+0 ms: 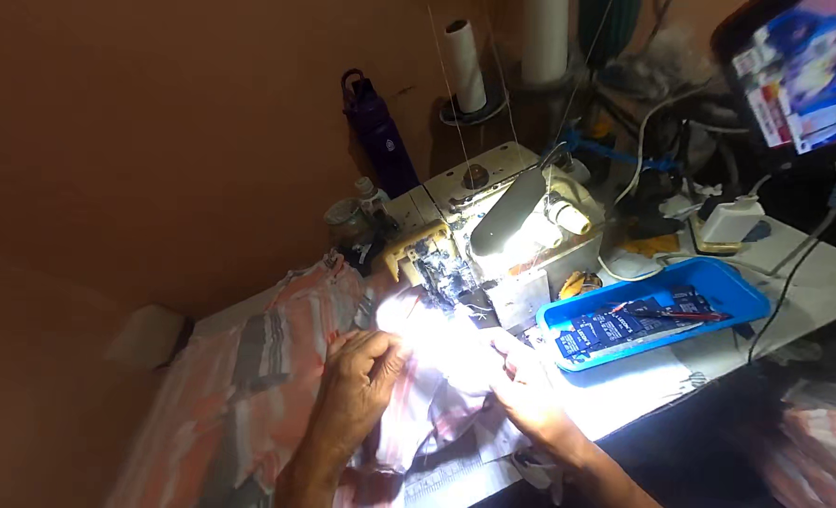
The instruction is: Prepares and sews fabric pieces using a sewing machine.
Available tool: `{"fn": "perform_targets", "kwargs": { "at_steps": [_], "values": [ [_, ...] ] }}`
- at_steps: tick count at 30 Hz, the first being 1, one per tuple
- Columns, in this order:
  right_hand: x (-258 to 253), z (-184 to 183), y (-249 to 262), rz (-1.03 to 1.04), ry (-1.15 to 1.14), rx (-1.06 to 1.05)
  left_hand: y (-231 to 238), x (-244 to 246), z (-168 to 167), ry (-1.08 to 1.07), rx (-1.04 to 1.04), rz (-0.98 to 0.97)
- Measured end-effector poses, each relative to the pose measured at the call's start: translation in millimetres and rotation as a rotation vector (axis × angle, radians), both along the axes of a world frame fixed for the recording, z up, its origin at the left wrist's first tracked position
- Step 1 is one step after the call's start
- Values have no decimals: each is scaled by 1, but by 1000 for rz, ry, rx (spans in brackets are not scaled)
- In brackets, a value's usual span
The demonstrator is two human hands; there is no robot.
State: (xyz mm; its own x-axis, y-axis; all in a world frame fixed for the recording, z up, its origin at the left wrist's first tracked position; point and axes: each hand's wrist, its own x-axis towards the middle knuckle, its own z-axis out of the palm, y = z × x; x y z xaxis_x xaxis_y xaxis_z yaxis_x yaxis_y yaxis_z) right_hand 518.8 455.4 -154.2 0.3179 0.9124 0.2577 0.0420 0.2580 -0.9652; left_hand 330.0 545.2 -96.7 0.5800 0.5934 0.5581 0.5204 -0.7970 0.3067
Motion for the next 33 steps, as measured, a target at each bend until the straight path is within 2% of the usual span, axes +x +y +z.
{"fn": "perform_targets", "kwargs": {
  "at_steps": [2, 3, 5, 8, 9, 12, 14, 16, 18, 20, 22, 24, 25, 26, 28, 30, 31, 32, 33],
  "values": [
    [4, 4, -4, -167, -389, 72, -32, 12, 35, 181, 105, -112],
    [7, 9, -9, -175, -526, 130, -54, 19, 53, 281, 120, -190],
    [15, 22, -18, -41, -667, 273, -89, 33, 81, 431, 94, -294],
    [34, 38, -26, 434, -565, 438, -85, 26, 89, 418, 123, -225],
    [37, 38, -28, 500, -522, 425, -72, 17, 86, 344, 145, -192],
    [44, 36, -30, 483, -413, 406, -44, -4, 74, 87, 64, -222],
    [48, 38, -32, 519, -219, 432, -45, -12, 69, -9, -12, -243],
    [53, 42, -32, 596, 37, 424, -58, -17, 75, 4, -82, -201],
    [57, 40, -28, 621, 145, 416, -66, -13, 76, 87, -19, -148],
    [52, 39, -26, 436, -66, 420, -63, -4, 68, 259, 233, -52],
    [39, 36, -20, 115, -456, 456, -56, 1, 55, 365, 437, 48],
    [25, 31, -12, -172, -693, 469, -50, 3, 46, 340, 492, 87],
    [22, 30, -10, -215, -701, 473, -50, 4, 43, 273, 441, 68],
    [20, 31, -10, -162, -631, 480, -50, 4, 41, 167, 333, 11],
    [25, 36, -19, 219, -302, 499, -54, 0, 40, -51, -12, -211],
    [32, 40, -30, 624, -15, 468, -62, -7, 49, -155, -403, -529],
    [35, 39, -34, 684, 5, 466, -64, -10, 51, -161, -505, -629],
    [36, 38, -36, 648, -62, 478, -66, -13, 51, -132, -517, -621],
    [37, 34, -36, 561, -174, 497, -66, -18, 49, -89, -452, -528]
  ]
}}
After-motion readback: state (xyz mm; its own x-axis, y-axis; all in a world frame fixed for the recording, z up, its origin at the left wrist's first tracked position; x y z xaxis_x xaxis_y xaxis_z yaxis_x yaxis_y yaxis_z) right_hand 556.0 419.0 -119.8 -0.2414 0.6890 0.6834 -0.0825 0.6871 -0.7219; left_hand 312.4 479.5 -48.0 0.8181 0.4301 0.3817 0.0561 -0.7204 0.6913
